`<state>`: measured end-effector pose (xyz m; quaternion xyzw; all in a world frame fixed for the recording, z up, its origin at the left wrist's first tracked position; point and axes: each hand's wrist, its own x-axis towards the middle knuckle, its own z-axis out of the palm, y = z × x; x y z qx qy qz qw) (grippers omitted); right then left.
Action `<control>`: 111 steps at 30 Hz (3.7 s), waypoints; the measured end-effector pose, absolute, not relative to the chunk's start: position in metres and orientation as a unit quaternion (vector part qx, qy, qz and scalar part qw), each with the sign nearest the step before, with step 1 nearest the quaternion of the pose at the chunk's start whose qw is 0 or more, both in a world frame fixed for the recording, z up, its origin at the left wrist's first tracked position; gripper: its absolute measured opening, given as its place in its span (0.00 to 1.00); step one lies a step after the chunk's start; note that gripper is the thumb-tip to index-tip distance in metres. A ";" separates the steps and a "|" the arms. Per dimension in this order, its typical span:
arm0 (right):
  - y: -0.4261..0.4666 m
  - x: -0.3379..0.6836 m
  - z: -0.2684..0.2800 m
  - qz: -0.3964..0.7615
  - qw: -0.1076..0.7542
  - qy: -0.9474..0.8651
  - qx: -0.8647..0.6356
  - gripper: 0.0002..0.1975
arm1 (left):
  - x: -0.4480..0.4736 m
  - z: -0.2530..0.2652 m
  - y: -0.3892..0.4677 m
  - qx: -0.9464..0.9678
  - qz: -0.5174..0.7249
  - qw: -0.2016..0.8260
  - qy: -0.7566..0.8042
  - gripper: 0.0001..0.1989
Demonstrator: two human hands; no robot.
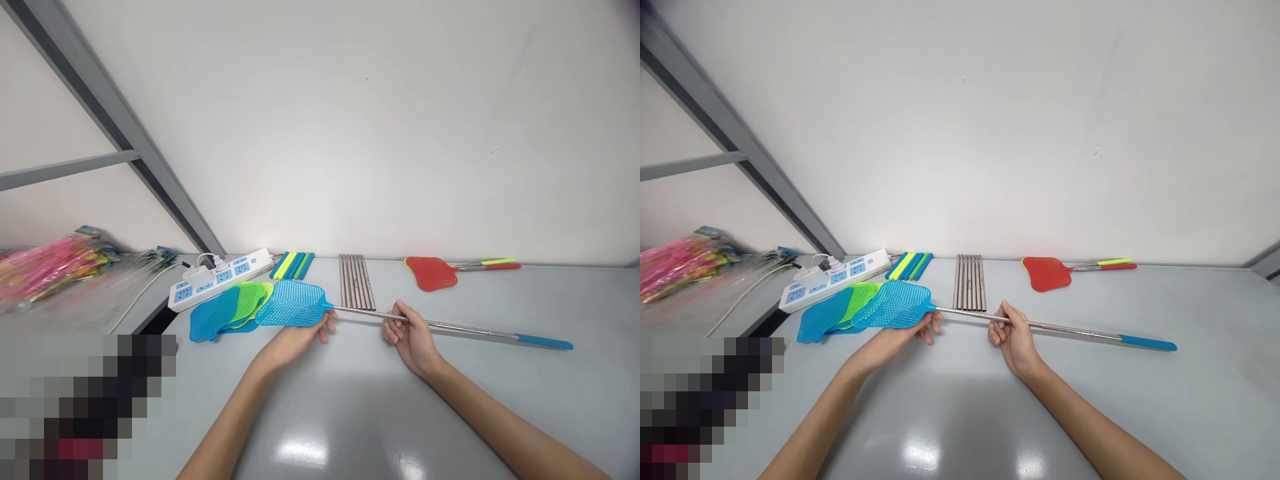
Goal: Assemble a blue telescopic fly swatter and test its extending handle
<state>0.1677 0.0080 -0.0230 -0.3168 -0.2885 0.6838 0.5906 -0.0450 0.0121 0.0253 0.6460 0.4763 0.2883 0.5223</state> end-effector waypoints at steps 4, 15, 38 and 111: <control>0.008 0.167 -0.022 0.688 0.583 -0.292 -0.318 0.19 | -0.034 0.028 0.004 0.634 0.320 0.484 0.511 0.16; 0.007 0.167 -0.020 0.694 0.573 -0.293 -0.322 0.19 | -0.007 0.002 0.005 0.523 0.445 0.537 0.490 0.21; 0.006 0.167 -0.023 0.697 0.549 -0.327 -0.325 0.20 | 0.004 0.000 -0.006 0.484 0.443 0.586 0.476 0.20; -0.013 0.167 -0.020 0.786 0.345 -0.410 -0.309 0.28 | 0.010 -0.007 -0.018 0.482 0.356 0.653 0.464 0.24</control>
